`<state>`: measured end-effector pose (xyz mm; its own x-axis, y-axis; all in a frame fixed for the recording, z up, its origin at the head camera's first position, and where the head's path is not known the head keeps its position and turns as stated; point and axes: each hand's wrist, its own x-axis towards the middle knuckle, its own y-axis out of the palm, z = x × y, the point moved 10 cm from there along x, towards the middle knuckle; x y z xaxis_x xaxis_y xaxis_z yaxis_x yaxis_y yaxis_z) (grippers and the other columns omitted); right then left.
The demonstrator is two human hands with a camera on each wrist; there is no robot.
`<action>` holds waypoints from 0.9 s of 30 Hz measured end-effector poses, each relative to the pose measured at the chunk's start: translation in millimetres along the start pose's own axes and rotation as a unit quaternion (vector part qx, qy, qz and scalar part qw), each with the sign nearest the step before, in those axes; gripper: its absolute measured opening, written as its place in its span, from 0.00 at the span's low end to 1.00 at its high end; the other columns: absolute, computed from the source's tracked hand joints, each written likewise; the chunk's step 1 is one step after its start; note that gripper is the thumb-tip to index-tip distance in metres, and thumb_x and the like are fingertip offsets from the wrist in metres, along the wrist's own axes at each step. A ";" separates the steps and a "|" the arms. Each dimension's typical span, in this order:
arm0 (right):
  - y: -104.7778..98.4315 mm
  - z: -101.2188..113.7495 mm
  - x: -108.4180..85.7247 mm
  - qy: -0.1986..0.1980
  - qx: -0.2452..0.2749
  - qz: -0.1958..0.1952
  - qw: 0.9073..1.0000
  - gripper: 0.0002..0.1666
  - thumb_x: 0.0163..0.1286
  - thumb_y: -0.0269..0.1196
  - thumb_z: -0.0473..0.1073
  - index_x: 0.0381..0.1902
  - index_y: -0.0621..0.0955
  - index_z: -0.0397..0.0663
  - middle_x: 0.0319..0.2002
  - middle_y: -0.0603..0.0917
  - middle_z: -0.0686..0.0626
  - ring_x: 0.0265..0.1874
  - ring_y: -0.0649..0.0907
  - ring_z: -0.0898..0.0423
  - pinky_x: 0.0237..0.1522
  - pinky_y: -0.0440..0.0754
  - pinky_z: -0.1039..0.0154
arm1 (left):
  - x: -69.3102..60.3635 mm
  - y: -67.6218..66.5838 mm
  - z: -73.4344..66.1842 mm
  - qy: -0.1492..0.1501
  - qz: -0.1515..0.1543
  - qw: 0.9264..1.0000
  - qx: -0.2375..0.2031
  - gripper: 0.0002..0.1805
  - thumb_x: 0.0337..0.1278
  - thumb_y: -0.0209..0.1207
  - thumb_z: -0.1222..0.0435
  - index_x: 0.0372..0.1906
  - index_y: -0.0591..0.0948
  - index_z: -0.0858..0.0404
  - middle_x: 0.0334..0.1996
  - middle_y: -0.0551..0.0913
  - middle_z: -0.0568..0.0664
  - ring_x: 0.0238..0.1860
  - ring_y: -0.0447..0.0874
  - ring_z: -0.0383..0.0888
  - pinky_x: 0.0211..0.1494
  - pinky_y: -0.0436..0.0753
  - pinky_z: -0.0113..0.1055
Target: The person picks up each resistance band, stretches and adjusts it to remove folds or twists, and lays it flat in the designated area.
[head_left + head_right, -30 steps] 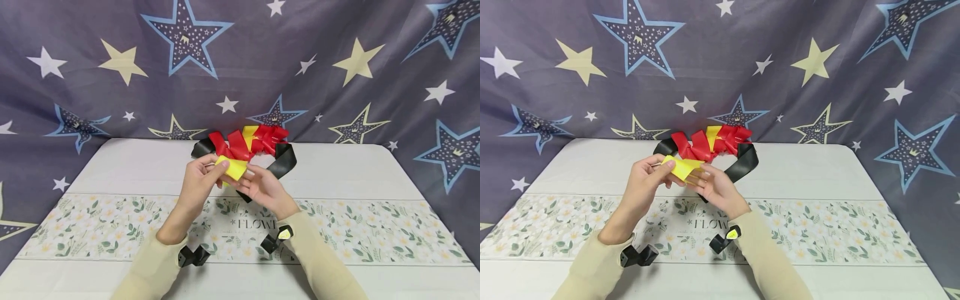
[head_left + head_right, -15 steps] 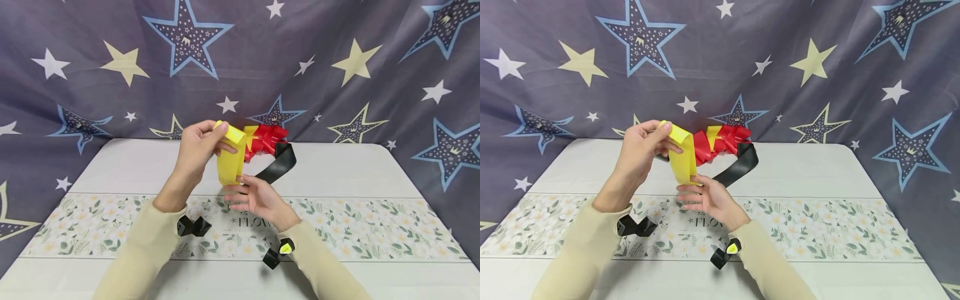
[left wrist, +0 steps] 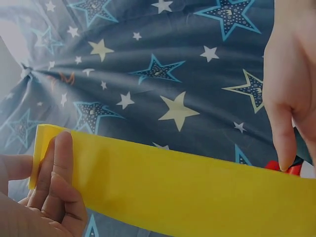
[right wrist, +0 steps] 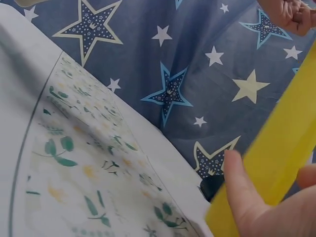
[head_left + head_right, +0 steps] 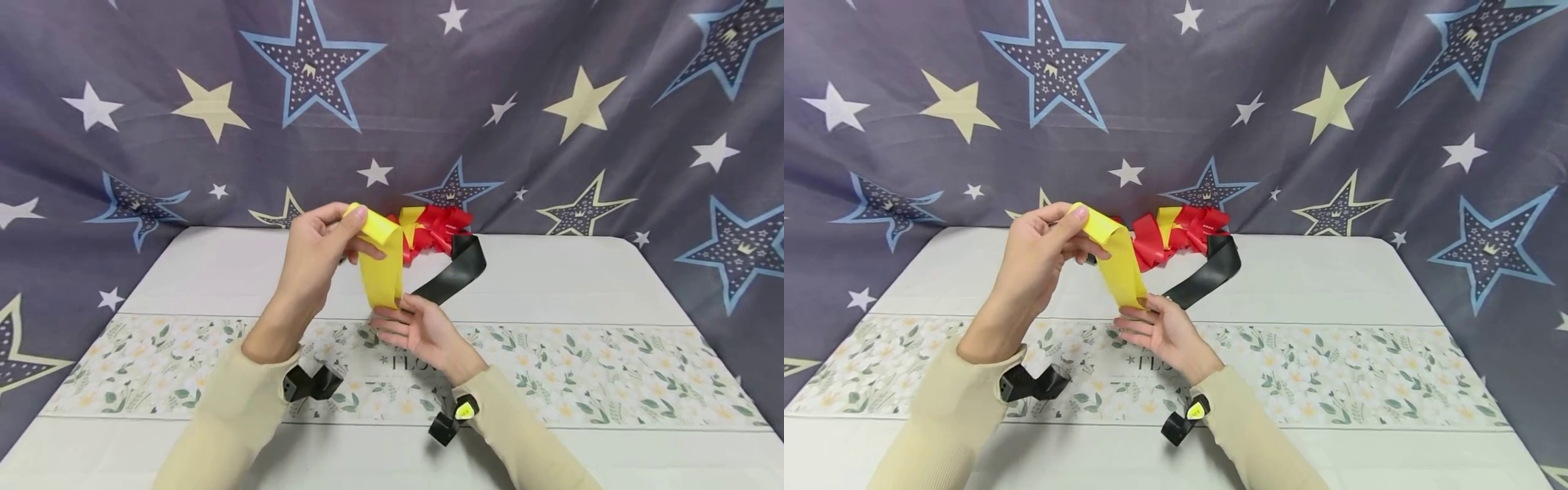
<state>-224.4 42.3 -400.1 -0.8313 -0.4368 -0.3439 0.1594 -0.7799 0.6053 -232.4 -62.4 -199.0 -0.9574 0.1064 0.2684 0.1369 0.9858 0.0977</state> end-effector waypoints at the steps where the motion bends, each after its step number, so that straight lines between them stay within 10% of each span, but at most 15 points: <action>1: -4.0 -2.1 0.3 0.001 0.002 -0.018 1.000 0.16 0.76 0.40 0.46 0.55 0.66 0.45 0.59 0.75 0.39 0.51 0.82 0.49 0.58 0.77 0.54 | -1.7 0.5 0.5 0.002 0.003 1.000 -0.002 0.09 0.65 0.53 0.70 0.39 0.77 0.75 0.17 0.84 0.41 0.18 0.83 0.37 0.24 0.69 0.28; 6: -13.5 -14.8 -6.7 0.009 -0.001 -0.076 0.997 0.16 0.74 0.43 0.45 0.54 0.66 0.42 0.49 0.74 0.40 0.51 0.81 0.44 0.59 0.76 0.48 | -5.3 6.2 1.3 0.014 0.017 1.000 -0.001 0.09 0.64 0.52 0.71 0.39 0.77 0.77 0.17 0.84 0.39 0.18 0.83 0.36 0.23 0.68 0.28; 11: -1.7 -32.4 -18.9 0.055 -0.028 -0.035 0.997 0.19 0.76 0.40 0.51 0.48 0.66 0.41 0.36 0.78 0.48 0.37 0.84 0.52 0.46 0.84 0.56 | -8.1 4.2 -1.6 0.022 0.017 1.000 0.008 0.10 0.65 0.52 0.71 0.40 0.77 0.77 0.17 0.84 0.38 0.19 0.83 0.36 0.24 0.69 0.28; 20: 18.2 -29.5 -8.0 0.044 0.078 0.041 0.995 0.38 0.77 0.34 0.59 0.68 0.53 0.32 0.72 0.57 0.34 0.70 0.63 0.44 0.69 0.64 0.54 | -22.2 -1.0 -7.2 0.008 0.010 1.000 0.015 0.08 0.65 0.53 0.70 0.41 0.77 0.73 0.17 0.84 0.39 0.19 0.83 0.37 0.25 0.70 0.29; 27: 8.1 -6.9 13.7 -0.006 0.114 0.009 0.993 0.26 0.77 0.42 0.51 0.64 0.62 0.39 0.53 0.79 0.44 0.51 0.82 0.53 0.60 0.76 0.59 | -42.0 -5.0 6.6 -0.023 0.019 0.999 0.014 0.08 0.64 0.53 0.71 0.37 0.76 0.75 0.17 0.84 0.40 0.20 0.82 0.36 0.25 0.70 0.29</action>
<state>-230.9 26.9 -404.9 -0.8353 -0.4444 -0.3238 0.0512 -0.6493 0.7588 -194.6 -71.0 -217.1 -0.9624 0.1501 0.2262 0.1676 0.9840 0.0603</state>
